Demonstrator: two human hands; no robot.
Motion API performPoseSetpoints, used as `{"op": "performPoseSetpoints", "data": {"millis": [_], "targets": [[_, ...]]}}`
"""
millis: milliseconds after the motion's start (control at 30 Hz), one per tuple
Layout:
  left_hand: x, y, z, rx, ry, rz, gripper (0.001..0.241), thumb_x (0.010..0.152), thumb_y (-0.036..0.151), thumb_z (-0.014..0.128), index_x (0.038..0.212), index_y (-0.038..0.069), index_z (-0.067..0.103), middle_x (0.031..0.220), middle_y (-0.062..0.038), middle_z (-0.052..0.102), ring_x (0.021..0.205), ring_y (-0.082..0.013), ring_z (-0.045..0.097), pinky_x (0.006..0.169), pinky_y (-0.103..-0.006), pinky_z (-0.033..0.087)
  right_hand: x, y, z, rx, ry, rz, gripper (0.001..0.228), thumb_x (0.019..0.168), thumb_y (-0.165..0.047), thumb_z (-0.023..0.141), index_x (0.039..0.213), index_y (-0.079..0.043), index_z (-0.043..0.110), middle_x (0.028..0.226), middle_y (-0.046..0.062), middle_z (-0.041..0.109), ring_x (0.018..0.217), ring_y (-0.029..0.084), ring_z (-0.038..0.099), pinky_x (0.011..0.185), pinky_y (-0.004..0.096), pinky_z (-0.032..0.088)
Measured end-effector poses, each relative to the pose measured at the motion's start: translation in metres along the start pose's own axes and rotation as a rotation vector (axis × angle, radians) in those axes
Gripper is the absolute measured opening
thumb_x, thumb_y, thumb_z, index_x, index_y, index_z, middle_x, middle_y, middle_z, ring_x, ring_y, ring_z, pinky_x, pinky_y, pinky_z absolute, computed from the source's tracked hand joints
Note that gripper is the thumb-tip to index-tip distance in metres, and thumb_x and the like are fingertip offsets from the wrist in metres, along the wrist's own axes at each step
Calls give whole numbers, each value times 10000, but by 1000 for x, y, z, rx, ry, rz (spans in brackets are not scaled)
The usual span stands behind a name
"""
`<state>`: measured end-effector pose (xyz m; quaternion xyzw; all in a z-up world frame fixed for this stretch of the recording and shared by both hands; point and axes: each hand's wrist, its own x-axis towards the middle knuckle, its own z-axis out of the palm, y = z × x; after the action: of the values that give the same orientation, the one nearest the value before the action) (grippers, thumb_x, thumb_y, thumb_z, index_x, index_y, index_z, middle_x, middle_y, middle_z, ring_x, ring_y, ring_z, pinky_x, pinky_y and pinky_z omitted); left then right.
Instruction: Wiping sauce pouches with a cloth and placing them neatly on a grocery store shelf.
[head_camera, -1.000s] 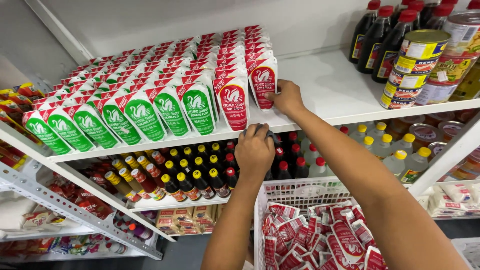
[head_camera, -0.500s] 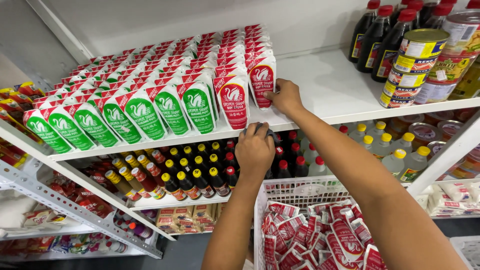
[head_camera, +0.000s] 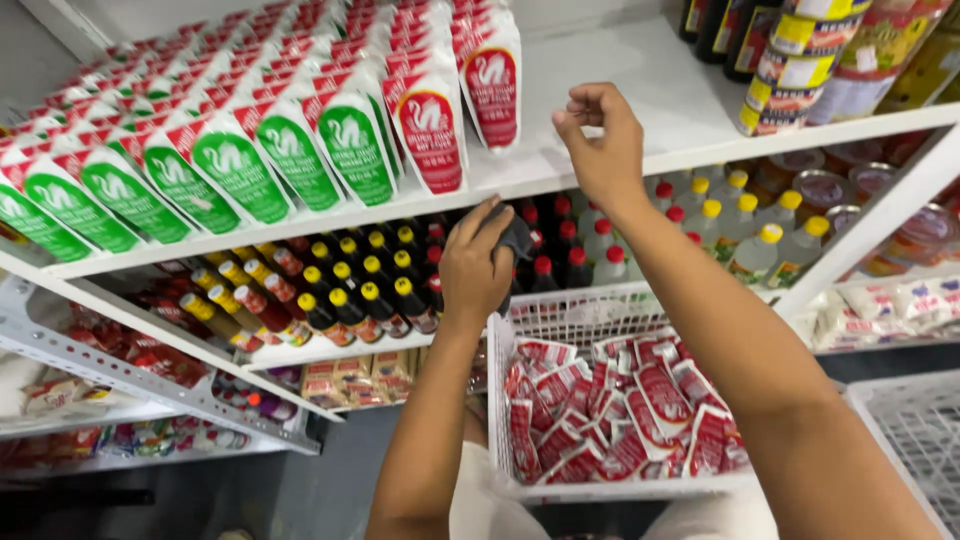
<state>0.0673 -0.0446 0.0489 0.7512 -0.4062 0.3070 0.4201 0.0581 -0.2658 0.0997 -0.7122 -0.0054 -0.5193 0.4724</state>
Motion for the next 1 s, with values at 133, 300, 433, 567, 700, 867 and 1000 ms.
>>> {"op": "performPoseSetpoints", "data": {"millis": [133, 300, 433, 567, 700, 867, 1000], "targets": [[-61, 9, -1, -102, -54, -13, 386, 849, 54, 599, 1207, 78, 739, 1315, -157, 681, 1189, -372, 653, 1061, -424, 507, -88, 6, -34, 147, -96, 167, 206, 1019, -138, 716, 1179, -40, 633, 1048, 11, 669, 972, 76, 631, 729, 216, 496], [-134, 10, 16, -302, -235, -262, 418, 815, 29, 555, 1184, 71, 747, 1256, -160, 699, 1154, -357, 679, 1023, -397, 528, -201, 76, -45, 224, -499, 408, 114, 1024, -115, 645, 1072, -19, 685, 975, 4, 713, 870, 79, 646, 762, 244, 534], [-173, -5, 33, -352, -286, -254, 427, 811, 12, 540, 1184, 63, 741, 1224, -157, 702, 1152, -352, 686, 1047, -398, 528, -264, 128, -40, 72, -737, 533, 160, 991, -145, 670, 1096, -28, 703, 963, 44, 743, 864, 133, 668, 780, 285, 555], [-195, -16, 45, -373, -261, -330, 401, 820, -5, 544, 1163, 56, 744, 1206, -160, 708, 1133, -351, 696, 1017, -396, 544, -318, 164, -28, -185, -1063, 574, 293, 859, -203, 732, 1113, -59, 719, 1014, 145, 767, 929, 262, 726, 828, 375, 573], [-200, -20, 48, -366, -197, -325, 392, 823, -20, 536, 1147, 53, 745, 1214, -170, 699, 1139, -359, 689, 1034, -410, 536, -371, 190, 10, -431, -1495, 638, 352, 890, -382, 725, 1106, -103, 727, 1055, 181, 744, 988, 321, 715, 902, 432, 554], [-202, -24, 52, -343, -208, -336, 401, 814, -20, 537, 1140, 69, 752, 1217, -154, 705, 1145, -342, 694, 1036, -404, 547, -414, 223, 41, -286, -1461, 341, 362, 915, -346, 658, 1206, -134, 696, 1202, 133, 679, 1156, 280, 622, 1021, 426, 476], [-202, -24, 51, -360, -214, -264, 403, 805, -25, 552, 1150, 71, 737, 1232, -151, 695, 1156, -344, 679, 1041, -414, 542, -460, 247, 61, 271, -1051, 482, 435, 891, -237, 657, 1308, -117, 623, 1326, 94, 627, 1299, 222, 551, 1120, 402, 406]]}}
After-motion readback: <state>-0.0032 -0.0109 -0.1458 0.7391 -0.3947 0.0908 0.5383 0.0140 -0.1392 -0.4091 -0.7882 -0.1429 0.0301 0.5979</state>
